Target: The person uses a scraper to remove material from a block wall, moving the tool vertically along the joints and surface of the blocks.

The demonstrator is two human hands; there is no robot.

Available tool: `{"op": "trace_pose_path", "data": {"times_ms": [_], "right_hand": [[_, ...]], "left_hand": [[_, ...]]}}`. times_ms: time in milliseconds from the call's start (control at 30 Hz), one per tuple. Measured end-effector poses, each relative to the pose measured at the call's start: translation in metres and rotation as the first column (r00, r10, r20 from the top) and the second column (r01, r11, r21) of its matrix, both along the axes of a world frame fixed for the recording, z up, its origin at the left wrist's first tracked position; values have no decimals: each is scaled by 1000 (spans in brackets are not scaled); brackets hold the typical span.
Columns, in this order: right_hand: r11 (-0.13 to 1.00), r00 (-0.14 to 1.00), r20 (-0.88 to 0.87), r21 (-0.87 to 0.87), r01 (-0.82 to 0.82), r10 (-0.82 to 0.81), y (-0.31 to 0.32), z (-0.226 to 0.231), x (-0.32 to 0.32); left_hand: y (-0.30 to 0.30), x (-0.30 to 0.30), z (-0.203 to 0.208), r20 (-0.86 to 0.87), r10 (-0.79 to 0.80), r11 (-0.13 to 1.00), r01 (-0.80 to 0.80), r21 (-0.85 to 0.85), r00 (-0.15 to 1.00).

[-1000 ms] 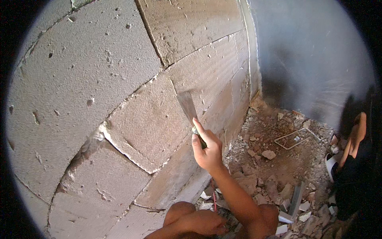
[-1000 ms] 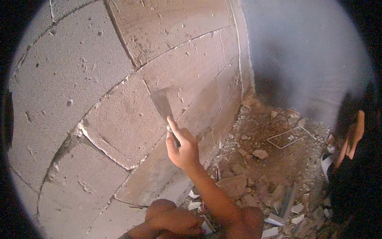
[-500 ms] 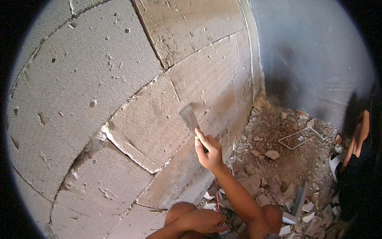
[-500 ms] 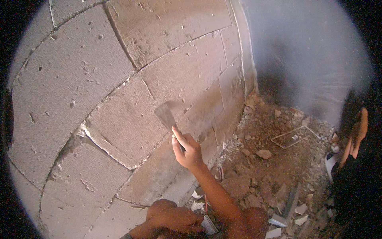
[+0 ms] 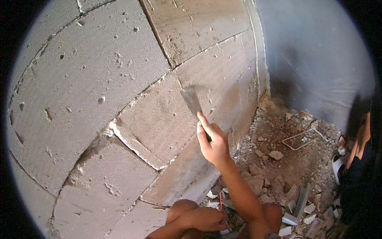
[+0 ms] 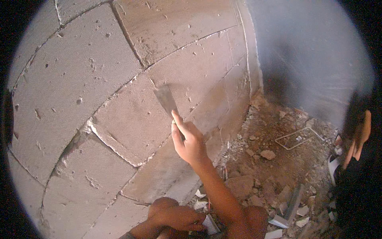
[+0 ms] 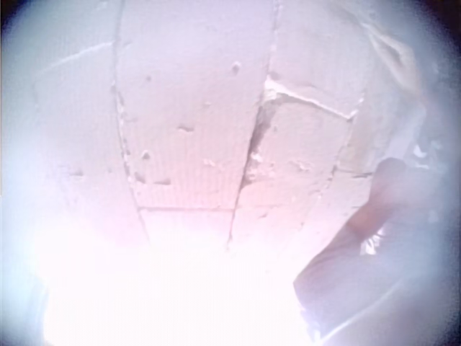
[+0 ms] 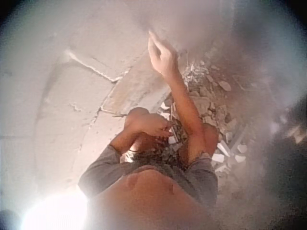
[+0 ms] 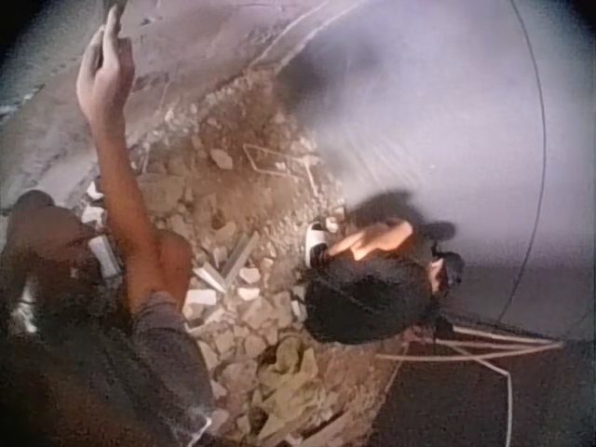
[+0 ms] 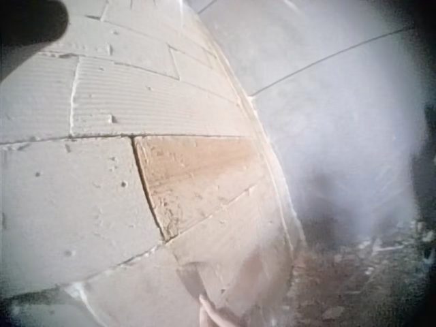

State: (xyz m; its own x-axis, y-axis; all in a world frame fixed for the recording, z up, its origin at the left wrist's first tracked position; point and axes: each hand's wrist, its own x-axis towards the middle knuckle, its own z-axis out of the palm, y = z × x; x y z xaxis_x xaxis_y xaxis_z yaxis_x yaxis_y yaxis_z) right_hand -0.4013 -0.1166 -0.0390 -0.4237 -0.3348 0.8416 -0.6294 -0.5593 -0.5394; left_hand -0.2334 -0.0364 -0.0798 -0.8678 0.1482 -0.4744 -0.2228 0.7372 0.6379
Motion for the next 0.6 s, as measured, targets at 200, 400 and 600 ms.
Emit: {"op": "trace_pose_path", "data": {"times_ms": [200, 400, 600], "right_hand": [[987, 1000, -9, 162, 1, 0, 14, 25, -2], [995, 994, 78, -53, -79, 83, 5, 8, 27], [992, 994, -33, 73, -102, 105, 33, 35, 48]], "left_hand": [[-1, -2, 23, 56, -24, 999, 26, -30, 998], [2, 14, 16, -17, 19, 1000, -20, -11, 1000], [4, 19, 21, -18, -22, 997, 21, -75, 1000]]}}
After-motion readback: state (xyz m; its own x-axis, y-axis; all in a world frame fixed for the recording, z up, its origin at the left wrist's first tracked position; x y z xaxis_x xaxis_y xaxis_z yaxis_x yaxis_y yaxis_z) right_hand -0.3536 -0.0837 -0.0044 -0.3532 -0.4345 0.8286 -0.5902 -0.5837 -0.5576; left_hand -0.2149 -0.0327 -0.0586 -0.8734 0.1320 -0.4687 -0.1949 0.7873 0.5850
